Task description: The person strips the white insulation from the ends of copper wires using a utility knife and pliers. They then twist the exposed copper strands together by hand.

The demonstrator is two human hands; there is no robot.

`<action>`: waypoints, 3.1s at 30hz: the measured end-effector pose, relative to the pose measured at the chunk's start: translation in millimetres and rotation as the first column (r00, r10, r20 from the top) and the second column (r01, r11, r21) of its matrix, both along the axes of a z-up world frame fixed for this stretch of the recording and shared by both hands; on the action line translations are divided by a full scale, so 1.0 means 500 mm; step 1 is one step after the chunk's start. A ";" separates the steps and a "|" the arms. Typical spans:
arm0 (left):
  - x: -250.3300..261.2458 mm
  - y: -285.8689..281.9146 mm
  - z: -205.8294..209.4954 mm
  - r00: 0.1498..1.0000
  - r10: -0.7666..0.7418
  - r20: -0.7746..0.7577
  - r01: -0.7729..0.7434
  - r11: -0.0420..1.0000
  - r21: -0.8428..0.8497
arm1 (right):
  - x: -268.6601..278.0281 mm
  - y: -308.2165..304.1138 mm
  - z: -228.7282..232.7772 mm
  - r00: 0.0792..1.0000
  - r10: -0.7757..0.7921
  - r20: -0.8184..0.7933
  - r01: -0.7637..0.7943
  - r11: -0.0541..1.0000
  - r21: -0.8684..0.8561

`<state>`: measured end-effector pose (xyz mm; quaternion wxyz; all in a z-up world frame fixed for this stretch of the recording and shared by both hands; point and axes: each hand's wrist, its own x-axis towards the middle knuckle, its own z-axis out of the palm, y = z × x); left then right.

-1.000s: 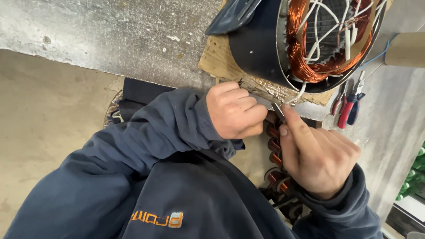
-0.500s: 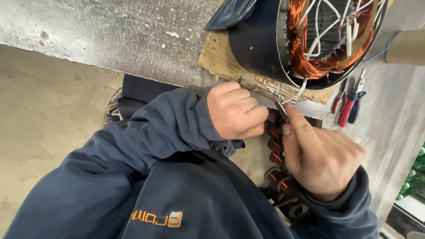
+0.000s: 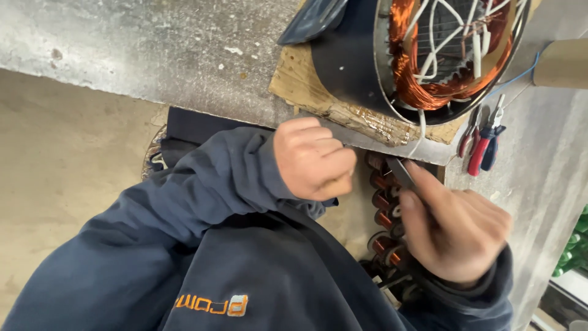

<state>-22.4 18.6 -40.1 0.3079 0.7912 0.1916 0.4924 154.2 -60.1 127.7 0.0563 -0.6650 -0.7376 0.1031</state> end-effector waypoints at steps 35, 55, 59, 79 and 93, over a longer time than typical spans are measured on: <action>0.057 -0.064 0.031 0.969 -0.214 0.119 0.210 0.477 -0.853 | 0.048 -0.029 -0.255 0.795 -0.068 -0.603 0.205 0.965 0.162; 0.061 -0.084 0.020 0.955 -0.148 0.258 0.295 0.375 -0.879 | 0.036 -0.047 -0.257 0.790 -0.097 -0.605 0.248 0.954 0.170; 0.057 -0.089 0.016 0.957 -0.138 0.255 0.288 0.377 -0.880 | 0.040 -0.053 -0.262 0.818 -0.045 -0.573 0.199 0.958 0.209; 0.063 -0.104 0.008 0.949 -0.081 0.304 0.313 0.338 -0.887 | 0.052 -0.049 -0.267 0.820 -0.008 -0.573 0.162 0.962 0.219; 0.053 -0.115 0.002 0.948 -0.054 0.312 0.312 0.320 -0.894 | 0.044 -0.053 -0.279 0.820 0.017 -0.572 0.155 0.956 0.250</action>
